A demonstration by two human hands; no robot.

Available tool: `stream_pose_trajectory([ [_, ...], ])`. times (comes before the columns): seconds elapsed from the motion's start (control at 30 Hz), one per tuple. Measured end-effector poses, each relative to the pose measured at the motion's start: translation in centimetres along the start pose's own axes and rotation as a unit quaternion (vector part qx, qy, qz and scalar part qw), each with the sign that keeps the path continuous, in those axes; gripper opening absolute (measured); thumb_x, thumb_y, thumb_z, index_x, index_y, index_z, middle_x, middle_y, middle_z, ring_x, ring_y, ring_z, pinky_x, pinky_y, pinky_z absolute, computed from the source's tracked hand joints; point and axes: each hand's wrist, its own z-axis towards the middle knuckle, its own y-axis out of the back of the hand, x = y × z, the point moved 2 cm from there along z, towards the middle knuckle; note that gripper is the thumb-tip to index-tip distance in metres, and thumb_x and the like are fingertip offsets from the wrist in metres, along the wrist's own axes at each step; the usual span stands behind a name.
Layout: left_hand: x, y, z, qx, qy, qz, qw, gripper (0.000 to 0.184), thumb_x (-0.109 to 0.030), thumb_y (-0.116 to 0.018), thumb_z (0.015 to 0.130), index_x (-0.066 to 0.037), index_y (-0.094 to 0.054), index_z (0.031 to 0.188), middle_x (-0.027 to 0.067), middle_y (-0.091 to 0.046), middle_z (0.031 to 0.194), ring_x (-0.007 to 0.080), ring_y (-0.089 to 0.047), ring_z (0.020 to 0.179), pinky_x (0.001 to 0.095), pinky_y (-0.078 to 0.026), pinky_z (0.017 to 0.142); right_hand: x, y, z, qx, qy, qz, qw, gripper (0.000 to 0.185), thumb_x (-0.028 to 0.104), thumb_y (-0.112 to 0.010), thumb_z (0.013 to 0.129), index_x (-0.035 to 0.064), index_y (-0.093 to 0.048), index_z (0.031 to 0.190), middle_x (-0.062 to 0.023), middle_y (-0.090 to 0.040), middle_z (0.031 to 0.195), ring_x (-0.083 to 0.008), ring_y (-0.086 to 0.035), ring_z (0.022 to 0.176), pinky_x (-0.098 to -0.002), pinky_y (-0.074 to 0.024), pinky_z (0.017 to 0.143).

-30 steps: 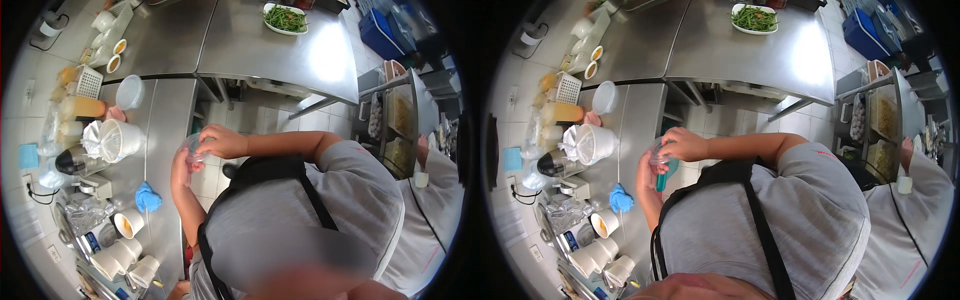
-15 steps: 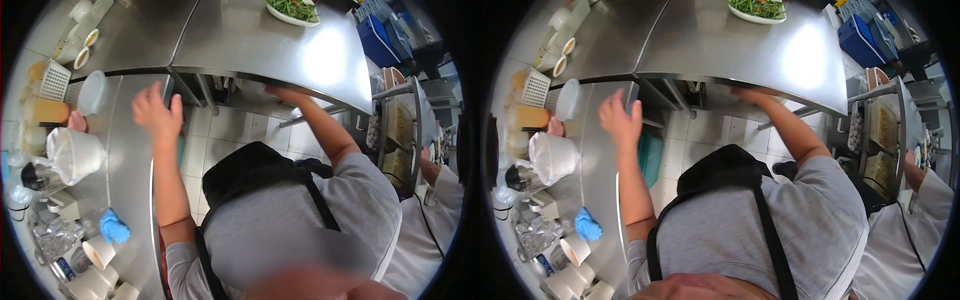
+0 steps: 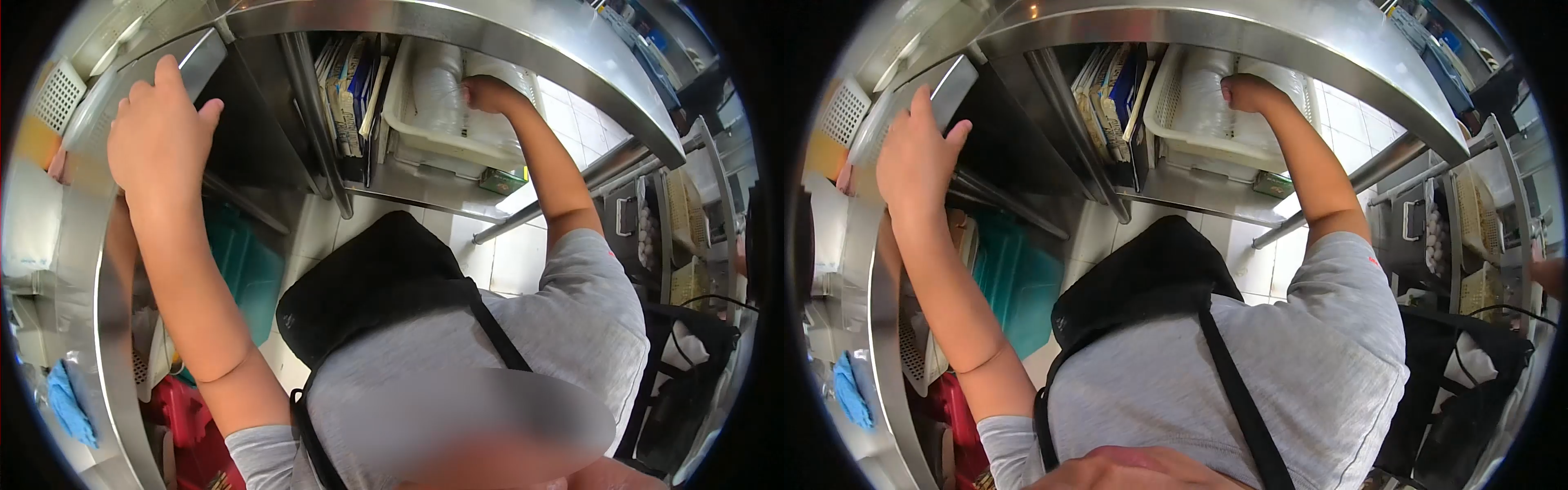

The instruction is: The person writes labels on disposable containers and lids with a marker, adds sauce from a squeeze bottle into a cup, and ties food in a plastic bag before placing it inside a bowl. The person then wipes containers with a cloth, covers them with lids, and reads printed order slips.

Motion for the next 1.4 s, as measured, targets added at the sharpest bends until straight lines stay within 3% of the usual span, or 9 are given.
stream_pose_trajectory([
  [0.13,0.1,-0.2,0.0,0.005,0.004,0.023,1.000,0.042,-0.025,-0.063,0.070,-0.008,-0.045,0.104,0.0118,-0.055,0.089,0.0276,-0.054,0.085,0.0363,-0.046,0.070,0.6,-3.6,1.3,0.040,-0.015,-0.044,0.998,0.020,0.013,-0.054,0.069,0.0076,-0.052,0.088,-0.0151,-0.057,0.086,-0.0314,-0.053,0.085,-0.0367,-0.0415,0.074],
  [0.23,0.2,0.0,-0.1,-0.002,-0.016,0.043,0.999,0.038,-0.022,-0.060,0.072,-0.008,-0.044,0.103,0.0118,-0.055,0.089,0.0270,-0.054,0.085,0.0360,-0.046,0.070,0.9,-7.2,2.5,-0.086,-0.004,0.110,0.990,0.032,0.027,-0.052,0.076,0.0105,-0.048,0.104,-0.0180,-0.055,0.095,-0.0327,-0.051,0.092,-0.0360,-0.0396,0.080],
  [0.37,0.1,-0.2,-0.1,-0.012,-0.006,0.042,0.999,0.030,-0.020,-0.058,0.073,-0.008,-0.045,0.097,0.0114,-0.055,0.087,0.0266,-0.055,0.084,0.0355,-0.045,0.070,4.1,-5.4,2.7,-0.002,-0.075,0.156,0.985,0.038,0.031,-0.046,0.081,0.0076,-0.043,0.111,-0.0178,-0.042,0.115,-0.0296,-0.040,0.109,-0.0341,-0.0335,0.089],
  [0.47,0.1,-0.4,-0.1,-0.018,-0.002,0.042,0.999,0.026,-0.019,-0.057,0.073,-0.007,-0.046,0.093,0.0115,-0.055,0.086,0.0268,-0.055,0.083,0.0357,-0.045,0.070,-2.6,-7.3,9.6,-0.069,0.092,0.071,0.991,0.031,0.025,-0.046,0.079,0.0078,-0.049,0.105,-0.0140,-0.049,0.110,-0.0294,-0.045,0.104,-0.0353,-0.0368,0.086],
  [0.53,0.1,-0.5,-0.1,-0.023,0.002,0.042,0.999,0.024,-0.019,-0.057,0.074,-0.007,-0.046,0.091,0.0115,-0.055,0.085,0.0268,-0.055,0.082,0.0358,-0.045,0.069,-2.3,-3.6,8.0,-0.217,-0.060,0.119,0.967,0.023,0.021,-0.044,0.079,0.0112,-0.056,0.096,-0.0160,-0.056,0.095,-0.0299,-0.052,0.093,-0.0365,-0.0409,0.081],
  [0.6,0.0,-0.5,-0.1,-0.026,0.002,0.041,0.999,0.023,-0.018,-0.057,0.074,-0.007,-0.046,0.090,0.0115,-0.055,0.085,0.0268,-0.055,0.082,0.0358,-0.046,0.069,-3.7,-2.8,8.3,-0.240,-0.185,0.084,0.949,0.020,0.011,-0.046,0.074,0.0114,-0.058,0.090,-0.0134,-0.057,0.096,-0.0293,-0.054,0.090,-0.0369,-0.0431,0.077],
  [0.9,-0.2,-0.6,-0.1,-0.036,0.017,0.049,0.998,0.025,-0.019,-0.059,0.072,-0.008,-0.048,0.092,0.0099,-0.055,0.082,0.0245,-0.056,0.080,0.0340,-0.046,0.066,-6.9,-5.5,12.1,-0.299,-0.135,0.026,0.944,0.025,0.012,-0.049,0.073,0.0128,-0.052,0.098,-0.0152,-0.054,0.096,-0.0302,-0.052,0.091,-0.0376,-0.0430,0.077],
  [1.3,-0.4,-0.8,-0.1,-0.064,0.021,0.077,0.995,0.026,-0.021,-0.061,0.070,-0.009,-0.049,0.090,0.0073,-0.056,0.078,0.0221,-0.057,0.075,0.0332,-0.047,0.063,-5.6,-2.8,11.3,-0.138,-0.146,-0.145,0.969,0.030,0.018,-0.052,0.067,0.0035,-0.052,0.093,-0.0161,-0.053,0.100,-0.0304,-0.052,0.092,-0.0388,-0.0425,0.079],
  [1.4,-0.3,-0.9,0.0,-0.065,0.026,0.082,0.994,0.026,-0.022,-0.061,0.070,-0.009,-0.049,0.089,0.0072,-0.056,0.079,0.0222,-0.057,0.076,0.0334,-0.047,0.063,-7.3,-2.2,10.7,-0.203,-0.141,-0.096,0.964,0.029,0.020,-0.052,0.065,0.0036,-0.055,0.089,-0.0163,-0.053,0.099,-0.0308,-0.052,0.093,-0.0391,-0.0420,0.079],
])
